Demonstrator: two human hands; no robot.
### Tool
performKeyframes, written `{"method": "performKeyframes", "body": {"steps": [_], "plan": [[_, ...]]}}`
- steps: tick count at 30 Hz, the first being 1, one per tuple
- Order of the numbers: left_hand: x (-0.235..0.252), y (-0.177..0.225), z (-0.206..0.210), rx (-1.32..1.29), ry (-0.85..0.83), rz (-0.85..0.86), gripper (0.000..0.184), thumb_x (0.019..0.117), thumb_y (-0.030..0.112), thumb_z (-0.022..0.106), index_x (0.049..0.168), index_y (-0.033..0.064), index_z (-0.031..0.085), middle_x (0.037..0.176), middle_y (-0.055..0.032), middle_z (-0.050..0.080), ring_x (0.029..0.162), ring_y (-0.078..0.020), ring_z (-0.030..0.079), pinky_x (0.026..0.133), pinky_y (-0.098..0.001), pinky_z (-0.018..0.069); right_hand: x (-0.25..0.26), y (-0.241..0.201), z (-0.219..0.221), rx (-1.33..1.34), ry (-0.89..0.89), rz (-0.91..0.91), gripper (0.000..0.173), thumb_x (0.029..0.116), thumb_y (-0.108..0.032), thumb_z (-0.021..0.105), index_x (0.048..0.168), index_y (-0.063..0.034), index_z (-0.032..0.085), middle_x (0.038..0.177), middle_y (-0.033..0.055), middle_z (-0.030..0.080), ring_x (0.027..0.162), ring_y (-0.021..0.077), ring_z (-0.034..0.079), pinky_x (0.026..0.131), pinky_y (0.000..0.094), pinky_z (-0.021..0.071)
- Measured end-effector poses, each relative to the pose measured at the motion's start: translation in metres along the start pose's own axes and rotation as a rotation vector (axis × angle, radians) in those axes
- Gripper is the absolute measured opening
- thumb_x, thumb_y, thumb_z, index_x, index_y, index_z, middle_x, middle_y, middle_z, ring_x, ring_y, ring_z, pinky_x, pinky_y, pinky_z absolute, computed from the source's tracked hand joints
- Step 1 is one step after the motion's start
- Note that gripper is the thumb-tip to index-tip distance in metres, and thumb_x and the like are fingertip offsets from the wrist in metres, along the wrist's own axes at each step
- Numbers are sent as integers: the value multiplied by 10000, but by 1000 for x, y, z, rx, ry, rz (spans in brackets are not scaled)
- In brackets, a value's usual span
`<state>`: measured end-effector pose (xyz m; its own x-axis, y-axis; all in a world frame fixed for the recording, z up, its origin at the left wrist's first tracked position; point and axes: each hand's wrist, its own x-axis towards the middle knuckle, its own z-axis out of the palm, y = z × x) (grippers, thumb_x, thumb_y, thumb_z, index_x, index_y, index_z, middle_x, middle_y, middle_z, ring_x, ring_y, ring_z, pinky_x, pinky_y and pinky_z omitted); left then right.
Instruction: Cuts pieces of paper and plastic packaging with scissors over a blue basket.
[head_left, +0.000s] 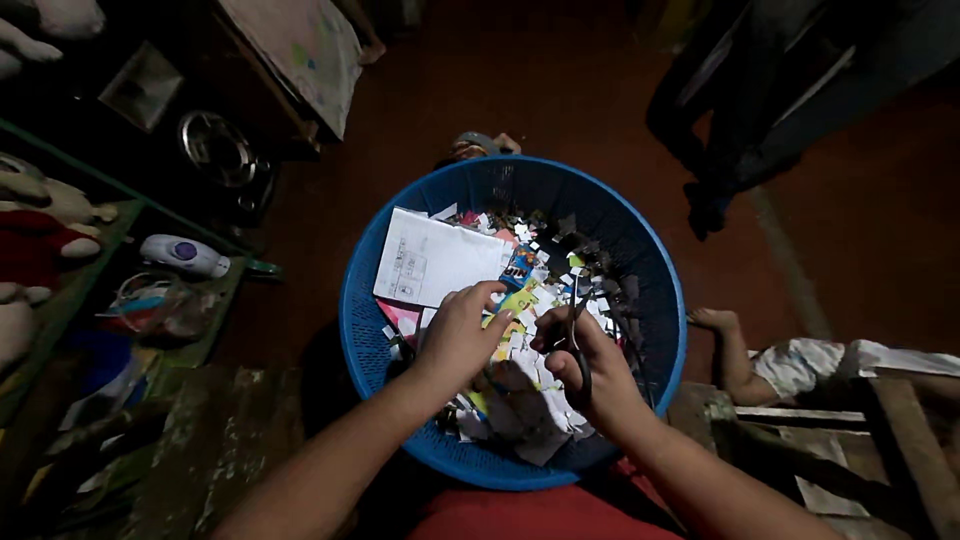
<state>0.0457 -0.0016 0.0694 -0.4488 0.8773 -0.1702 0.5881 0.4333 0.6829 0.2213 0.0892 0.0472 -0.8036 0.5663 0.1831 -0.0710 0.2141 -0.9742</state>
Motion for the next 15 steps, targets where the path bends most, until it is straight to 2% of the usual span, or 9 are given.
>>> {"method": "performKeyframes", "body": {"steps": [5, 9, 11, 13, 15], "plan": [[63, -1, 12, 134, 57, -1, 368, 1002, 270, 663, 1279, 28, 658, 1201, -216, 659, 1159, -398, 613, 989, -582, 490, 8, 5, -4, 17, -3, 48, 626, 930, -617, 606, 1179, -44, 579, 934, -47, 622, 786, -2, 594, 653, 166, 506], [95, 2, 35, 185, 10, -28, 550, 936, 405, 735, 1354, 64, 628, 1294, -224, 608, 1232, -431, 556, 989, -622, 473, 10, 6, -5, 29, 6, 43, 624, 927, -616, 614, 1181, -47, 584, 932, -44, 623, 798, 2, 601, 666, 179, 516], [102, 10, 42, 247, -44, -42, 595, 925, 426, 745, 1379, 67, 608, 1289, -226, 618, 1249, -436, 549, 999, -626, 466, 9, 5, -4, 34, -9, 56, 634, 909, -626, 630, 1176, -53, 579, 929, -52, 618, 790, -8, 600, 659, 167, 517], [109, 11, 46, 296, -67, -74, 561, 931, 395, 743, 1380, 88, 606, 1263, -200, 656, 1244, -416, 574, 1005, -616, 472, 9, 4, -3, 21, -18, 54, 625, 911, -608, 639, 1172, -43, 584, 934, -44, 615, 787, -12, 595, 652, 161, 514], [112, 7, 47, 285, -57, -75, 448, 958, 339, 717, 1318, 82, 644, 1233, -189, 676, 1217, -405, 601, 998, -620, 478, 9, 4, -4, 16, -14, 57, 583, 927, -558, 648, 1175, -35, 586, 948, -32, 611, 799, -4, 599, 659, 166, 518]]}}
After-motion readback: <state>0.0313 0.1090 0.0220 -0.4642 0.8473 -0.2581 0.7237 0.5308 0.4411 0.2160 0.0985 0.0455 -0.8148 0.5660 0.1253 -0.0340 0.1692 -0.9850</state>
